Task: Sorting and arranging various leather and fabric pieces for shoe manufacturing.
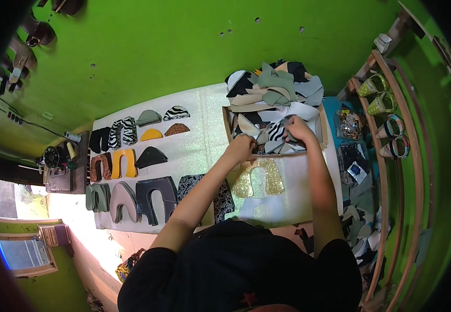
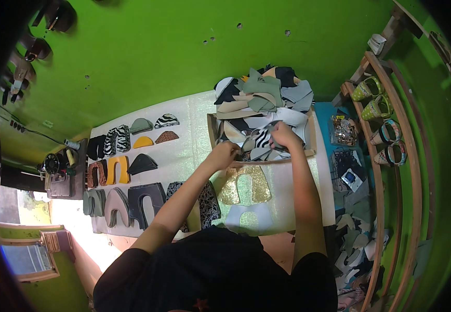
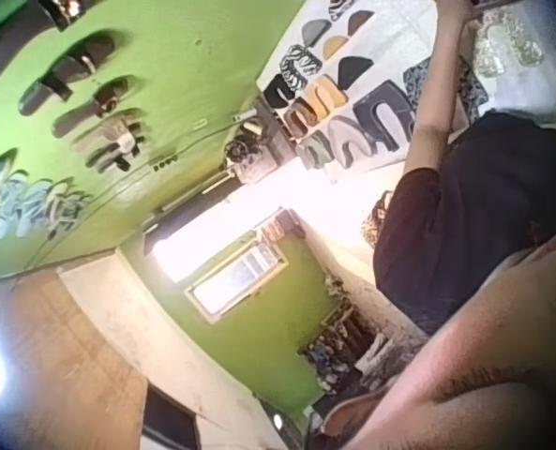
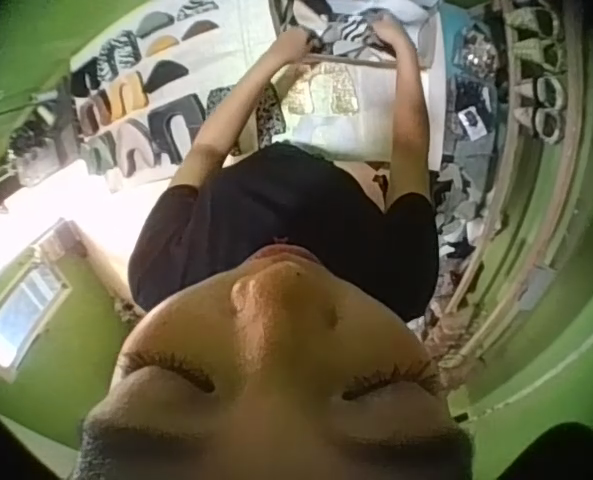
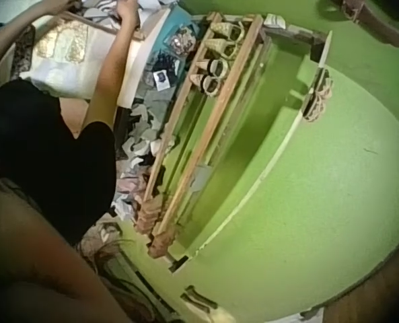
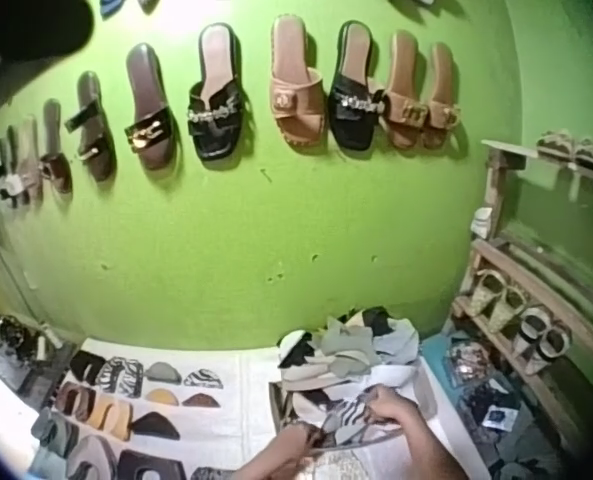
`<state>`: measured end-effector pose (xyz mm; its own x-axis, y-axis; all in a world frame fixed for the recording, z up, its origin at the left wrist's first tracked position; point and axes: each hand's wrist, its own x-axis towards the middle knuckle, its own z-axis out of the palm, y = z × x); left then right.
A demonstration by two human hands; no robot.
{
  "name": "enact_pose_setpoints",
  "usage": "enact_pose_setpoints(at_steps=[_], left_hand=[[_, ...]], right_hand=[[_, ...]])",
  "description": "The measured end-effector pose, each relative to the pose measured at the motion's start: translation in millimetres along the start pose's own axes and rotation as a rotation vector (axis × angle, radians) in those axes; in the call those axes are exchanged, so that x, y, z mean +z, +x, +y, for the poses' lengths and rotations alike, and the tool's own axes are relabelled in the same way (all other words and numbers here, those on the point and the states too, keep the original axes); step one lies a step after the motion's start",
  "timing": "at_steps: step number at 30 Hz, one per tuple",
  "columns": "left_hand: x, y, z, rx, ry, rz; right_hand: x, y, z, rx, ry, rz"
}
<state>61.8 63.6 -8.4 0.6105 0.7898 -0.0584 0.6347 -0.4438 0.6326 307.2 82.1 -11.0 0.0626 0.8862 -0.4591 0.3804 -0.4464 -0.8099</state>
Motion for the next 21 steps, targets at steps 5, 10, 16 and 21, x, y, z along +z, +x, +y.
enact_pose_setpoints(at_steps=[5,10,16,21], left_hand=[[13,30,-2,-0.164,0.142,-0.096],[26,46,29,-0.323,0.326,-0.123],[34,49,17,-0.346,0.358,-0.07],[19,37,24,-0.249,0.187,0.177]], right_hand=[[-8,-19,-23,-0.013,0.189,0.151],[-6,-32,-15,-0.101,0.364,0.042],[1,-44,-9,-0.266,0.369,0.206],[-1,-55,-3,-0.253,0.427,0.383]])
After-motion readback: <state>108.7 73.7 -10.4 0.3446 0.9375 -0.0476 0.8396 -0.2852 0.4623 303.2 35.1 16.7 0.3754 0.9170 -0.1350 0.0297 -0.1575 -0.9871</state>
